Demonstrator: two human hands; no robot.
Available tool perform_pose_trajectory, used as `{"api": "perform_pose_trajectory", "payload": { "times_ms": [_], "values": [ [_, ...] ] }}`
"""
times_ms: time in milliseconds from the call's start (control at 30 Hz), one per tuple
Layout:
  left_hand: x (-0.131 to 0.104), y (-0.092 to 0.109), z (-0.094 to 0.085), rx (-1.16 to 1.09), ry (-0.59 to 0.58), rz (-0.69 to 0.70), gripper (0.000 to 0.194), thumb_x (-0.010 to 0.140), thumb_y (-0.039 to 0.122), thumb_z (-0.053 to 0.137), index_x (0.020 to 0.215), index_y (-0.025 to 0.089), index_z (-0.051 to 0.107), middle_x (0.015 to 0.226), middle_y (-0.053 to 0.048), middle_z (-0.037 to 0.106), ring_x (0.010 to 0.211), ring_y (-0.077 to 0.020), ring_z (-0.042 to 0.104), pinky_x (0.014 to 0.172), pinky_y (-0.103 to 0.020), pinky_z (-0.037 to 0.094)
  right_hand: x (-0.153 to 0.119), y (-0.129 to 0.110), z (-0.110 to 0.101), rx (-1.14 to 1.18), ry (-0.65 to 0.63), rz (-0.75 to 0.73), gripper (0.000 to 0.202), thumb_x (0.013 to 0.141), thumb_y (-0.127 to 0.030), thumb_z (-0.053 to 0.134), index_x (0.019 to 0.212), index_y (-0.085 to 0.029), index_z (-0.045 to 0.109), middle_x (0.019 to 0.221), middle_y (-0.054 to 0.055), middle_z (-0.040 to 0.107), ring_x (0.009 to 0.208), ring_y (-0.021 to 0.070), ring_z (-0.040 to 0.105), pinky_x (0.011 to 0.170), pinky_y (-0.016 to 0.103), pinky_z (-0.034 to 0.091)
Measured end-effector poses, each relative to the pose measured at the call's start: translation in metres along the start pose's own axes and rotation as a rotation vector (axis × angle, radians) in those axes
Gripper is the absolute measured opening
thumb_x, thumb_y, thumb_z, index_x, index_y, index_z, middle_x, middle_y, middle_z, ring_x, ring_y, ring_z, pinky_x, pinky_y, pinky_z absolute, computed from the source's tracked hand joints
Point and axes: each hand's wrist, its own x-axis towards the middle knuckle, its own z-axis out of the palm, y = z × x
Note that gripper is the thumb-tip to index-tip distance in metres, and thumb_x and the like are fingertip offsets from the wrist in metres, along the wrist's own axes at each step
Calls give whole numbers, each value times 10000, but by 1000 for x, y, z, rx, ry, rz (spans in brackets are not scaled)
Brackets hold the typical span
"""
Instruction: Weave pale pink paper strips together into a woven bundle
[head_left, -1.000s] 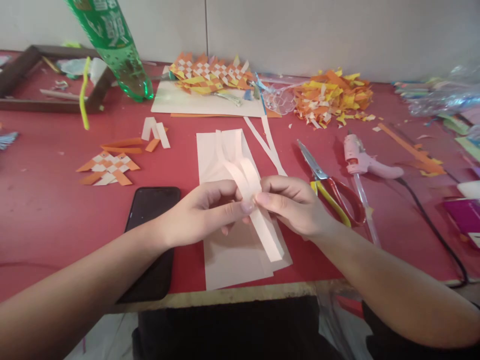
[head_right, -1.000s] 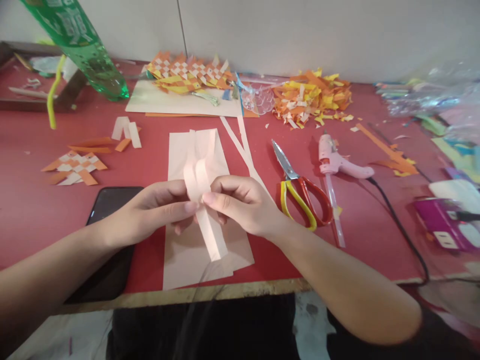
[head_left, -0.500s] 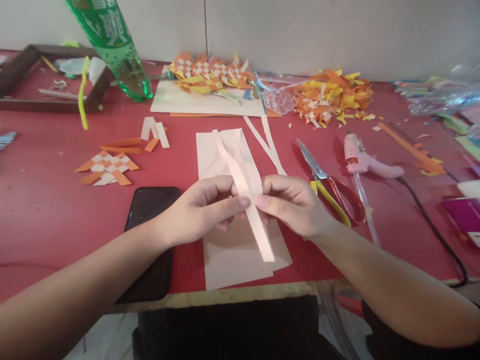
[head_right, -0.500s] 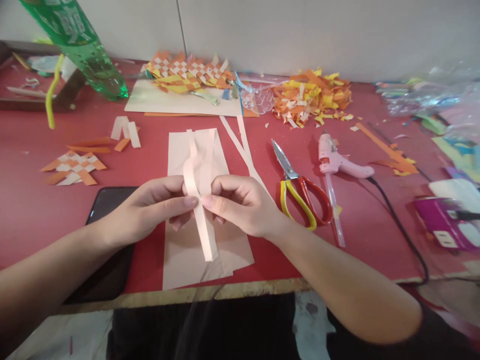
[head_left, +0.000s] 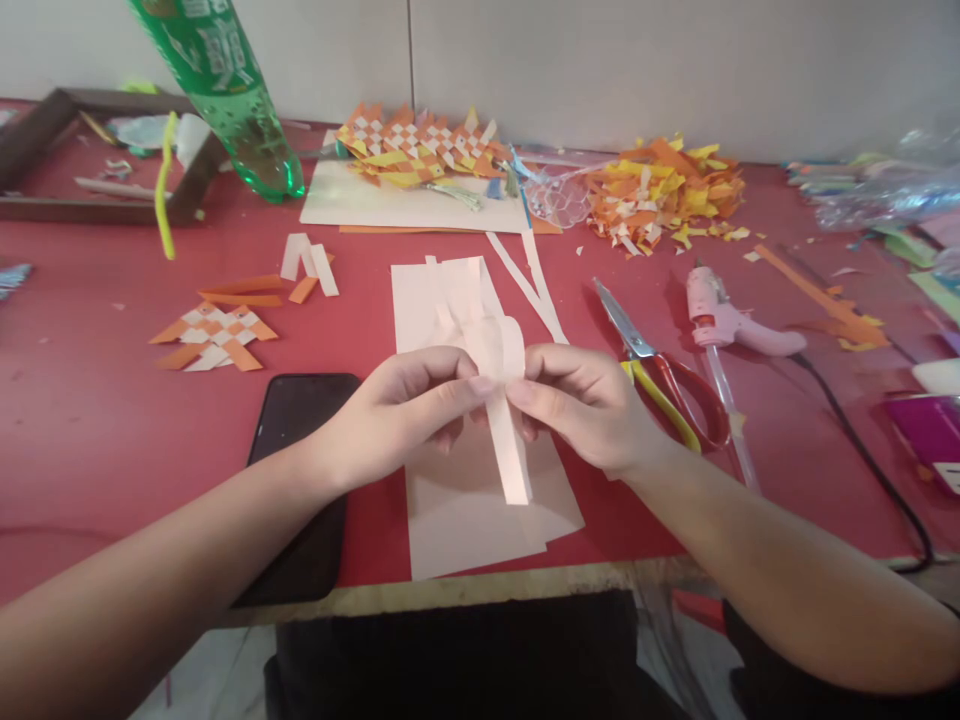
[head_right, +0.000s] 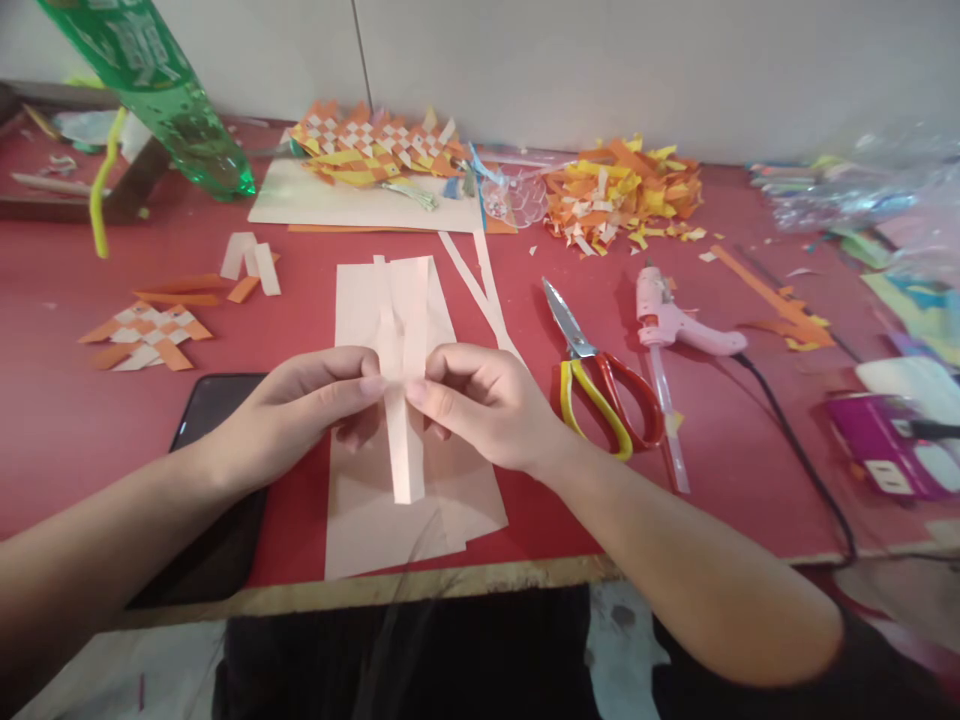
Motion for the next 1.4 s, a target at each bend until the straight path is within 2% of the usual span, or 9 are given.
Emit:
{"api": "perform_pose_trajectory", "payload": {
  "times_ms": [100, 267, 567, 800, 1067, 1400],
  "values": [
    [0, 1, 1, 51, -29, 31, 260, 925, 241, 542, 692, 135, 582, 598, 52, 514, 527, -44, 470, 514, -156, 399, -1, 0, -1, -28, -22, -4, 235, 915, -258, 627, 705, -163, 578, 607, -20, 607, 532, 74, 534, 498, 205, 404],
    [2, 0, 1, 94, 14, 67, 281, 914, 224, 552, 645, 145, 538, 569, 55, 489, 517, -50, 454, 509, -170, 380, -2, 0, 0, -94, 9, -36, 236, 921, -244, 614, 701, -172, 569, 591, -30, 583, 530, 80, 527, 491, 212, 385],
    [2, -1, 1, 108, 62, 9, 272, 907, 268, 562, 661, 151, 565, 558, 45, 507, 522, -67, 469, 525, -190, 389, -2, -1, 2, -147, 64, -63, 256, 915, -291, 628, 695, -177, 560, 601, -29, 580, 530, 81, 523, 489, 214, 392],
    [0, 3, 1, 110, -39, -3, 232, 894, 264, 585, 699, 139, 595, 597, 43, 513, 530, -61, 476, 506, -179, 393, 0, -4, 3, -98, 67, -45, 261, 902, -287, 637, 676, -175, 571, 600, -20, 600, 518, 83, 537, 481, 211, 411],
    [0, -1, -1, 142, -27, 45, 256, 910, 265, 574, 686, 142, 563, 604, 42, 499, 525, -62, 459, 514, -193, 382, -3, -4, 1, -98, 13, -10, 262, 890, -294, 646, 669, -160, 605, 559, -14, 591, 493, 87, 516, 453, 216, 377],
    [1, -2, 0, 115, 5, 37, 235, 902, 261, 583, 704, 135, 582, 585, 45, 499, 521, -61, 459, 509, -190, 379, -2, -3, 2, -128, 62, -48, 267, 884, -289, 654, 657, -170, 579, 557, -24, 581, 492, 86, 510, 458, 219, 372]
  ]
}}
